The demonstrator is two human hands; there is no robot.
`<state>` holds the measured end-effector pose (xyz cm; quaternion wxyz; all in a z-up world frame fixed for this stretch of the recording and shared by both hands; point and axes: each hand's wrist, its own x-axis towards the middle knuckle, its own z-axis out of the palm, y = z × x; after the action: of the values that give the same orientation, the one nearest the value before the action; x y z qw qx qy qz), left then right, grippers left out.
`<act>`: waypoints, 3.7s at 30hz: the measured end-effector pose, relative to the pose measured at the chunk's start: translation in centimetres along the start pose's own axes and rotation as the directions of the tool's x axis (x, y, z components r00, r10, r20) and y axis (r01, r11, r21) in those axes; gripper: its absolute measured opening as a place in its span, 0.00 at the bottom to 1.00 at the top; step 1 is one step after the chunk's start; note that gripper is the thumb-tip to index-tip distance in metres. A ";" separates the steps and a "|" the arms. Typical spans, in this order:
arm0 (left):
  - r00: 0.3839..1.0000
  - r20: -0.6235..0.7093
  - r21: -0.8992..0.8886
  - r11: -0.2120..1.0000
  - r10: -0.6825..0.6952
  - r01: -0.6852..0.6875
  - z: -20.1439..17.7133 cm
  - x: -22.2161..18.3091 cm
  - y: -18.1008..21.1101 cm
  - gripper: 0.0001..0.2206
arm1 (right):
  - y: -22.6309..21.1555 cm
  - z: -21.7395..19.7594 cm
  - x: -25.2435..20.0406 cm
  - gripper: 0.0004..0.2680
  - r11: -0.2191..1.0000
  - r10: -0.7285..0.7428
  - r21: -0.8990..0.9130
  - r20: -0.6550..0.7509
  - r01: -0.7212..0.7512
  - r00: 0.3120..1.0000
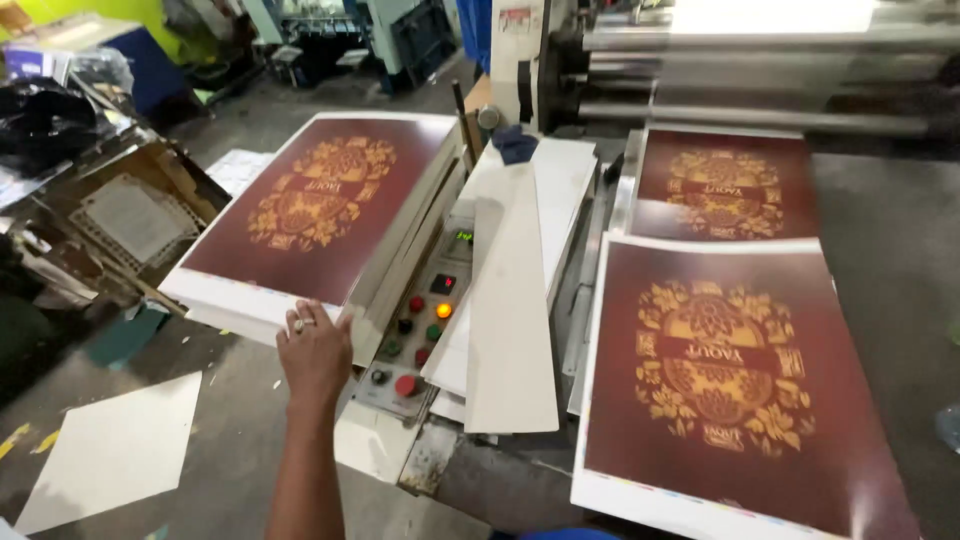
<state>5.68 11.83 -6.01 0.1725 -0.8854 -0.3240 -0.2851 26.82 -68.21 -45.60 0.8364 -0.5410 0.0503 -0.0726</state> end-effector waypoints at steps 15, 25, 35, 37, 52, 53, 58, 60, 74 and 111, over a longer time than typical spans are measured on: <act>0.909 0.392 -0.052 0.990 0.142 -0.132 -7.4 3.4 -1.5 0.11 | -15.0 10.0 -12.6 0.17 0.971 0.119 -0.167 -0.292 -0.174 0.949; 0.988 0.026 0.083 0.985 0.153 -0.155 -7.7 1.4 -0.9 0.11 | -17.1 14.5 -7.1 0.13 0.949 0.140 -0.190 -0.454 -0.250 0.880; 0.988 0.083 -0.110 0.986 0.132 -0.122 -7.9 1.6 -1.4 0.10 | -11.9 16.5 10.0 0.14 0.977 0.176 -0.101 -0.120 -0.188 0.977; 0.991 0.057 -0.112 0.987 0.123 -0.116 -7.8 1.6 -1.8 0.11 | -11.7 16.5 11.1 0.14 0.971 0.214 -0.084 -0.120 -0.225 0.969; 0.835 -0.374 -0.796 0.322 0.405 -0.512 -16.1 -9.2 25.8 0.13 | -12.7 37.3 -13.3 0.24 0.821 0.510 -0.556 0.616 -0.128 0.600; 0.849 -0.303 -0.840 0.299 0.433 -0.453 -14.9 -10.8 27.5 0.10 | -10.7 36.5 -13.8 0.23 0.922 0.337 -0.387 0.814 0.009 0.474; 0.761 -0.285 -0.852 0.209 0.583 -0.480 -18.4 -10.3 27.2 0.15 | -7.3 31.6 -12.7 0.16 0.839 0.180 -0.451 0.759 0.305 0.626; 0.816 -0.232 -0.847 0.303 0.530 -0.437 -18.1 -8.4 24.8 0.18 | -7.8 29.1 -11.5 0.09 0.911 0.382 -0.031 0.442 -0.412 0.812; 0.998 -0.014 -0.058 0.997 -0.057 0.056 -3.1 -2.7 1.9 0.40 | -12.5 10.4 -12.4 0.11 0.979 0.189 -0.031 -0.246 -0.203 0.951; 0.986 -0.050 -0.750 0.646 0.156 -0.140 -10.8 1.8 8.3 0.03 | -12.4 27.9 -10.8 0.18 0.828 0.520 -0.381 0.242 -0.413 0.819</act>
<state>8.13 1.27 2.48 -0.1886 -0.9037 -0.1056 -0.3697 19.93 -46.25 -22.83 0.7281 -0.6405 0.0506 0.2389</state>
